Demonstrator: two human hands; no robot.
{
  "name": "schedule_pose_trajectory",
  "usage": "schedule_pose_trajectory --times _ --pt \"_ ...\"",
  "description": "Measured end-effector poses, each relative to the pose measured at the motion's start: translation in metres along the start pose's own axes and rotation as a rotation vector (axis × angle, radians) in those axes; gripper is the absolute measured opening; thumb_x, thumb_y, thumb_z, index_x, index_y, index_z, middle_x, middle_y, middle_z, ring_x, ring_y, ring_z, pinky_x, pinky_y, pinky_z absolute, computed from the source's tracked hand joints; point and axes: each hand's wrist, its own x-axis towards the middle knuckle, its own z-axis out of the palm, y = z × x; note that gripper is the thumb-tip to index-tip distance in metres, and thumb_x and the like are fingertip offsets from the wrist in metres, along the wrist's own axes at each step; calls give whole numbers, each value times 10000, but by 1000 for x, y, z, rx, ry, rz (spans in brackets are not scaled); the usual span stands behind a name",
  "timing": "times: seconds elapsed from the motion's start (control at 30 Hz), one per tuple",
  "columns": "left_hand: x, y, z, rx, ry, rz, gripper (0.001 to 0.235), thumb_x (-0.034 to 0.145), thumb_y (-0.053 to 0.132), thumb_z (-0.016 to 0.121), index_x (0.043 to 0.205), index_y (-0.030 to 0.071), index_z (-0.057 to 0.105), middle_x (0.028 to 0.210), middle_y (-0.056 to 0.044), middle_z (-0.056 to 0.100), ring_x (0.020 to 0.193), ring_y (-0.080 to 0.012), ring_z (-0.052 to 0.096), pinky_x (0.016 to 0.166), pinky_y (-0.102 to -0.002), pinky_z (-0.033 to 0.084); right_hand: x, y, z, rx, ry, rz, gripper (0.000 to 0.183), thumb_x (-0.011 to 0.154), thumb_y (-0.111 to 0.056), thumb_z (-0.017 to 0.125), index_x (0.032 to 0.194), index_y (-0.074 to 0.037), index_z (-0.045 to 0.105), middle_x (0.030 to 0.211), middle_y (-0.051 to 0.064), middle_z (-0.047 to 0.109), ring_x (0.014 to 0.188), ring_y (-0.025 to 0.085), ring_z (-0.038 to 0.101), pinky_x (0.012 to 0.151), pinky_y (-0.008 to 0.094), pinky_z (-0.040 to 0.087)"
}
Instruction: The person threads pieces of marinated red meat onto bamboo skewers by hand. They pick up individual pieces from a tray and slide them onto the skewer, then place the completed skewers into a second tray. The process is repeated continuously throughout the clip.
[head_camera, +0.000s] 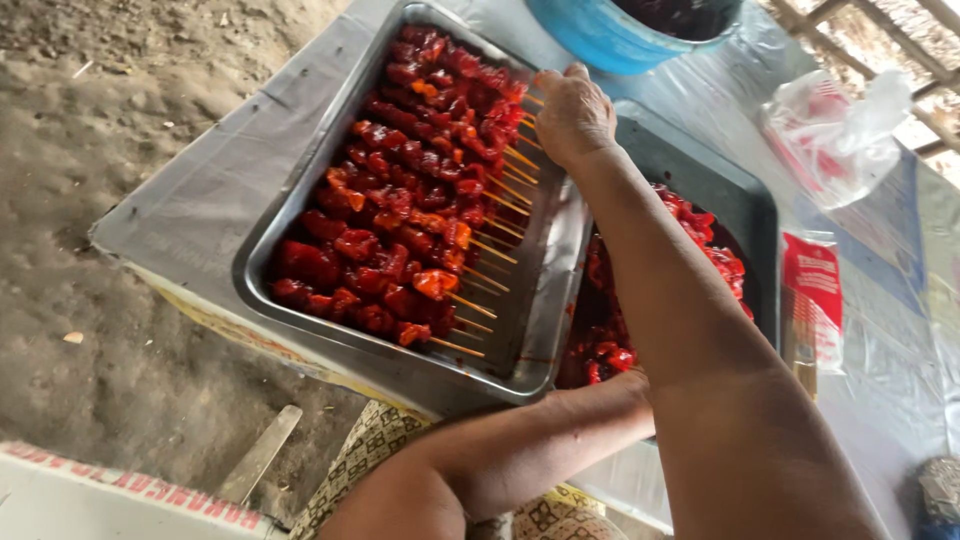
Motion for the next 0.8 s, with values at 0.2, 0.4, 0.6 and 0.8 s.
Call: schedule_pose_trajectory --times 0.2,0.4,0.6,0.8 --pt "2 -6 9 -137 27 -157 190 921 159 615 1083 80 672 1069 -178 705 1007 -316 713 894 -486 595 -56 47 -55 111 80 -18 421 896 -47 600 1299 -146 670 1324 138 643 1159 366 624 983 464 484" --pt "1 12 -11 122 278 -167 363 832 190 590 1136 19 693 1129 -220 696 1070 -380 682 916 -578 556 -156 151 -111 284 60 57 431 920 -70 708 1345 -119 660 1133 59 723 935 202 702 830 348 564" --pt "-16 21 -59 278 344 -67 505 908 266 595 1353 27 610 1460 -247 532 1386 -464 441 1142 -672 278 -298 307 -142 775 168 362 426 940 -1 720 1362 -7 668 943 85 726 727 111 685 597 263 522" --pt "-20 31 -91 250 451 -2 409 1016 272 651 1357 47 648 1470 -193 540 1404 -427 437 1200 -636 250 -441 403 -92 631 176 717 467 828 10 745 1288 27 667 839 86 715 584 119 644 443 253 464"
